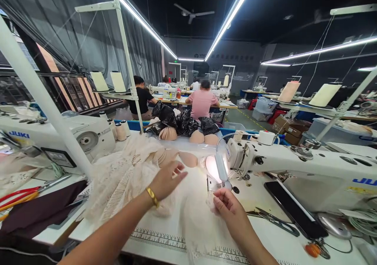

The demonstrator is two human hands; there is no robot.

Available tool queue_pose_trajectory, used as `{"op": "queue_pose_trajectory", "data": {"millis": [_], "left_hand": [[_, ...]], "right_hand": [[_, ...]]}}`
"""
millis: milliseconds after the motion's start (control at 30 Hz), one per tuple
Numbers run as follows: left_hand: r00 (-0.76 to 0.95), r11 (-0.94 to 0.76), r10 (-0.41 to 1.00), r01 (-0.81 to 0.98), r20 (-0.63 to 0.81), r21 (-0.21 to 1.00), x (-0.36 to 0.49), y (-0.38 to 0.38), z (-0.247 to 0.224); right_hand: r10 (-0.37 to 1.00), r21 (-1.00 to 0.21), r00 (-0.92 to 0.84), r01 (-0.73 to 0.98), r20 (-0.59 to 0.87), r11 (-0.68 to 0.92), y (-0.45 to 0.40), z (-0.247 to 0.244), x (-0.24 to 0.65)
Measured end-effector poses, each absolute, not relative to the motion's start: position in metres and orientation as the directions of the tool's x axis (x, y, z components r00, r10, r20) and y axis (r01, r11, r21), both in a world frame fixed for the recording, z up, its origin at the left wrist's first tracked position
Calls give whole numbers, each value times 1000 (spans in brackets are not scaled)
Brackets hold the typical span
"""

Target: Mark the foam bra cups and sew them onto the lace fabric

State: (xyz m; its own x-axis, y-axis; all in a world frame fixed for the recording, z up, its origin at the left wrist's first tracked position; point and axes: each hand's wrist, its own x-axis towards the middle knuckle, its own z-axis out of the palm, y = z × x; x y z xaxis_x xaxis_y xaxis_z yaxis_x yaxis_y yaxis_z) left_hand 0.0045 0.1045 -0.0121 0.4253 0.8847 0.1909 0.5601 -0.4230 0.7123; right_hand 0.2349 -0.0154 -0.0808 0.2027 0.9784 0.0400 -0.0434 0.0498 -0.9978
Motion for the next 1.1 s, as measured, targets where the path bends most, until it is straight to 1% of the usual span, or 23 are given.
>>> {"op": "queue_pose_trajectory", "data": {"millis": [67,100,233,333,433,500,600,667,700,733,800,867,900,967,1100], "left_hand": [[320,-418,908,685,269,597,-17,147,2],[293,-409,911,735,289,541,-26,166,6],[307,-389,914,848,266,359,-48,210,3],[339,-405,904,875,260,266,-49,215,-5],[356,-430,883,876,307,220,-45,214,-6],[344,-438,867,872,361,218,-41,213,0],[308,-458,828,854,468,246,-34,204,16],[288,-481,810,825,510,298,-27,187,27],[297,-496,816,800,496,338,-22,176,31],[320,-512,826,770,464,380,-17,163,33],[445,-541,841,689,308,482,-5,134,33],[580,-524,806,608,116,596,8,109,28],[618,-508,784,587,57,630,13,99,24],[659,-504,752,576,-1,644,23,86,16],[705,-589,709,570,28,572,37,82,8]], "right_hand": [[977,-999,211,-32,22,29,-14,-83,233],[977,-999,213,-27,18,25,-14,-84,233],[980,-998,200,-55,5,17,-12,-86,233],[984,-996,179,-86,6,22,-9,-87,236],[989,-995,150,-99,1,16,-8,-84,239],[990,-995,143,-99,-14,1,-8,-82,240],[990,-993,136,-116,-25,-9,-8,-78,242],[992,-992,124,-127,-24,-8,-9,-77,243],[992,-991,122,-132,-25,-8,-9,-77,243],[992,-991,122,-136,-29,-12,-9,-77,243],[991,-988,130,-153,-36,-16,-10,-77,244],[990,-983,136,-184,-32,-6,-11,-77,244],[990,-981,137,-194,-22,5,-12,-77,244],[991,-983,134,-179,14,38,-14,-77,242],[986,-993,124,-34,111,116,-21,-71,234]]}}
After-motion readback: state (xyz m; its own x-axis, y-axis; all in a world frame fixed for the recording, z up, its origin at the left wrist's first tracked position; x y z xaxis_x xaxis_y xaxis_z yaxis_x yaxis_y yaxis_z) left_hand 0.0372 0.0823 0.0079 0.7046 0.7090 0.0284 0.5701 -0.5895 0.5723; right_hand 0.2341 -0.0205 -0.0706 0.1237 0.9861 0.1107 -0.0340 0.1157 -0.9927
